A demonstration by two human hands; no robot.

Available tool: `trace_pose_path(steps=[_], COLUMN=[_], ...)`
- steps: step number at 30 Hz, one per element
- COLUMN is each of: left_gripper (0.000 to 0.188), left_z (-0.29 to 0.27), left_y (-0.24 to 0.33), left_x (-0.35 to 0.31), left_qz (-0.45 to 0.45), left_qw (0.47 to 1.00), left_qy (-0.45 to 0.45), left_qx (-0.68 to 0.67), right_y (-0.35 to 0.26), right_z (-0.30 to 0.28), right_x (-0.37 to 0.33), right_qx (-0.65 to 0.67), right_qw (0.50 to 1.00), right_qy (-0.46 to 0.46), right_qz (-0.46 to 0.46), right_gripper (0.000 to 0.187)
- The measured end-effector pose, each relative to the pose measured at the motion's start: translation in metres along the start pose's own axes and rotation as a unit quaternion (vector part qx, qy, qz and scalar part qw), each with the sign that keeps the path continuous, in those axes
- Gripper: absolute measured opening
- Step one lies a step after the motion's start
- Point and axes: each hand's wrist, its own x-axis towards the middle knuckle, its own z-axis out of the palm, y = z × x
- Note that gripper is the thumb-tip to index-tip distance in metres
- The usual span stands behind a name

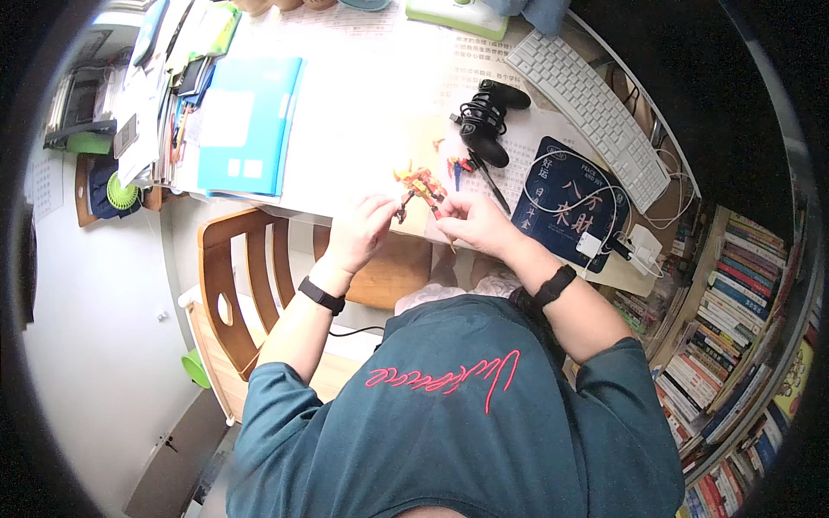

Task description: The person assembles components of a small red and yellow toy robot using their hands at a desk.

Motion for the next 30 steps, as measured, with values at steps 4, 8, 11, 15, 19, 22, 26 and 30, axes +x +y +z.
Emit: trace_pose_path(steps=[4, 8, 11, 15, 19, 22, 26, 30], left_gripper=[0.042, 0.04, 0.037, 0.031, 0.033, 0.038, 0.042, 0.048], left_z=[0.005, 0.016, 0.026, 0.042, 0.045, 0.043, 0.043, 0.047], left_y=[-0.009, -0.02, -0.025, -0.028, -0.018, -0.012, -0.005, 0.002], left_x=[0.002, -0.003, -0.005, -0.014, -0.022, -0.03, -0.036, -0.031], left_qz=[0.055, 0.042, 0.032, -0.068, -0.184, -0.236, -0.233, -0.212], left_qw=[0.997, 0.997, 0.997, 0.997, 0.982, 0.969, 0.966, 0.972], left_qy=[0.014, -0.002, 0.005, -0.006, 0.039, 0.07, 0.11, 0.099], left_qx=[0.042, 0.066, 0.069, 0.029, -0.029, -0.029, -0.013, 0.014], right_y=[-0.003, 0.001, 0.01, 0.019, 0.022, 0.027, 0.031, 0.036], right_z=[-0.002, -0.003, -0.004, -0.001, 0.0, -0.003, -0.004, -0.005], right_x=[0.002, 0.008, 0.014, 0.021, 0.021, 0.021, 0.02, 0.021], right_qx=[-0.089, -0.148, -0.184, -0.212, -0.232, -0.283, -0.302, -0.279], right_qw=[0.996, 0.987, 0.979, 0.971, 0.965, 0.951, 0.947, 0.954], right_qy=[0.011, 0.03, 0.047, 0.066, 0.077, 0.087, 0.086, 0.092], right_qz=[-0.022, -0.054, -0.073, -0.094, -0.09, -0.094, -0.074, -0.066], right_gripper=[0.009, 0.009, 0.011, 0.015, 0.011, 0.013, 0.017, 0.02])
